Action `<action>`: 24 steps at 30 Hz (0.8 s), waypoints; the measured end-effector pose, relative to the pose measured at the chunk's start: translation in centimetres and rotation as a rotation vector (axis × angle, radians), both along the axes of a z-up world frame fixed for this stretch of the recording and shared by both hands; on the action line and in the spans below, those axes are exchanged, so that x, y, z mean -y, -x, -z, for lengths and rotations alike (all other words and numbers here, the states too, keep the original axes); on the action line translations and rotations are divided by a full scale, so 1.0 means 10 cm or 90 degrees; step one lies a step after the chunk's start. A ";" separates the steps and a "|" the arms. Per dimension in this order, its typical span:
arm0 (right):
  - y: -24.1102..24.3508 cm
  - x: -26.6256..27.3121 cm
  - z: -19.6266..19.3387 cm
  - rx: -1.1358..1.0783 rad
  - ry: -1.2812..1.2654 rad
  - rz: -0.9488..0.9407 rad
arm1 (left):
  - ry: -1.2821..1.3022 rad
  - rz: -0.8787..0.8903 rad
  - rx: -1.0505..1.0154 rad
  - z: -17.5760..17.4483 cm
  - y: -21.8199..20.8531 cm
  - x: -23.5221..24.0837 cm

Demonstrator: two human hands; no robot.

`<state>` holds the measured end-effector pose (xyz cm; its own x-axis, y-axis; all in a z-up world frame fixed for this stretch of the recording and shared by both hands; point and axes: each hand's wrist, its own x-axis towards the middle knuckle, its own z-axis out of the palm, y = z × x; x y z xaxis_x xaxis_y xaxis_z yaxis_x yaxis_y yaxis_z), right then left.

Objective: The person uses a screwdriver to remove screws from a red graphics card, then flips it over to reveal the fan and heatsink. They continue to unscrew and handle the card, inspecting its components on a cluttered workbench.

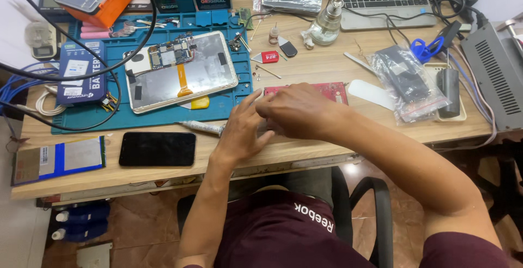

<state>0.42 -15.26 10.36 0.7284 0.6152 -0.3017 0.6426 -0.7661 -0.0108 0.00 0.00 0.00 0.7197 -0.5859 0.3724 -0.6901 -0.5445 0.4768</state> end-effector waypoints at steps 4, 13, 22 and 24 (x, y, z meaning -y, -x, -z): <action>-0.03 -0.01 0.01 0.029 -0.003 -0.001 | -0.005 0.006 0.025 0.17 -0.05 0.08; -0.06 0.00 0.05 0.025 -0.055 -0.078 | -0.003 -0.012 0.054 0.15 -0.08 0.08; -0.07 0.00 0.06 0.019 -0.068 -0.078 | 0.006 -0.030 0.039 0.08 -0.04 0.11; -0.08 -0.01 0.05 0.015 -0.057 -0.091 | -0.006 -0.032 0.027 0.06 -0.04 0.11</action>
<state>1.17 -15.19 9.88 0.6384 0.7364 -0.2240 0.7455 -0.6640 -0.0585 0.39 -1.12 -0.62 0.7320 -0.5528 0.3982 -0.6812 -0.5838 0.4418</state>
